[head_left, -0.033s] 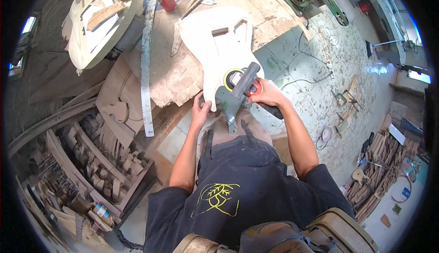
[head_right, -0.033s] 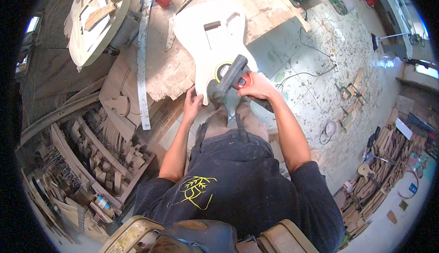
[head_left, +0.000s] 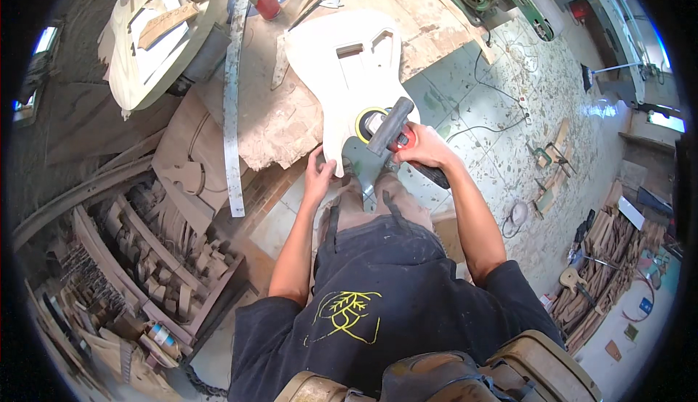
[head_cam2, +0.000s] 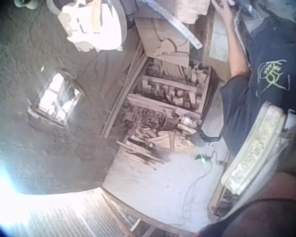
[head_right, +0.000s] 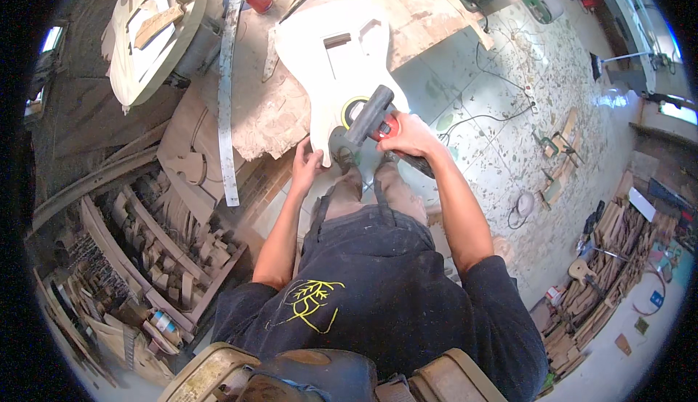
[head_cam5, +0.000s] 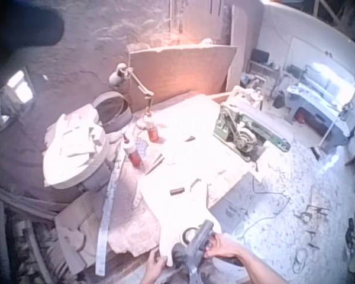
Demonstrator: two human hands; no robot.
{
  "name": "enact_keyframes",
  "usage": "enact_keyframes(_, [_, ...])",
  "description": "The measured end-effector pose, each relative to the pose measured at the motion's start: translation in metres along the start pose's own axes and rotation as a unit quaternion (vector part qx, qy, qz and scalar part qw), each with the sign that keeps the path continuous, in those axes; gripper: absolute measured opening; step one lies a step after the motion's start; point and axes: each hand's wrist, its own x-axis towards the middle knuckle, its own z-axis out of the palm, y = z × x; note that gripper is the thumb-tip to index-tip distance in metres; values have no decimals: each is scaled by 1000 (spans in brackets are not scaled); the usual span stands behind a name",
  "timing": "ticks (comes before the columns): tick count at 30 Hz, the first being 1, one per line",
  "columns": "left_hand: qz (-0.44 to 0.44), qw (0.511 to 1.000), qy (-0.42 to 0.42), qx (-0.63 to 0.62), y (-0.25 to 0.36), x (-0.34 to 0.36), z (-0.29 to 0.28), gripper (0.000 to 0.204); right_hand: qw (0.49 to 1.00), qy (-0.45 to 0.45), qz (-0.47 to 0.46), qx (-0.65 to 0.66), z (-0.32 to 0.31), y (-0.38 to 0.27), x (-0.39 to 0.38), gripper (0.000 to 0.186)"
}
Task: The person uses a power sander to smooth the surfaces and contours of a wooden guitar body on a workbench, picks it up, and carries it through the workshop.
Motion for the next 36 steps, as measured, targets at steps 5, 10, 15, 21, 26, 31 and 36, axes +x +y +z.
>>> enact_keyframes(5, [-6,1000,4,-3,-1,0,2,63,999,23,-38,-23,0,5,7,73])
enact_keyframes(10, [-2,1000,2,18,0,1,1,63,998,9,-21,-53,8,13,-3,72])
enact_keyframes(15, [-5,1000,-8,5,-1,0,0,62,999,5,-30,-15,12,25,-19,72])
enact_keyframes(21, [-2,1000,-2,20,-2,4,-1,59,996,74,-41,-18,6,26,-15,68])
enact_keyframes(26, [-22,1000,1,-1,-8,9,6,50,998,52,-38,-10,23,62,-48,63])
enact_keyframes(31, [-28,997,-29,-71,-20,18,1,46,983,31,38,177,40,84,-103,52])
enact_keyframes(36, [-109,991,-38,-70,13,13,16,49,897,211,-34,388,53,118,-137,40])
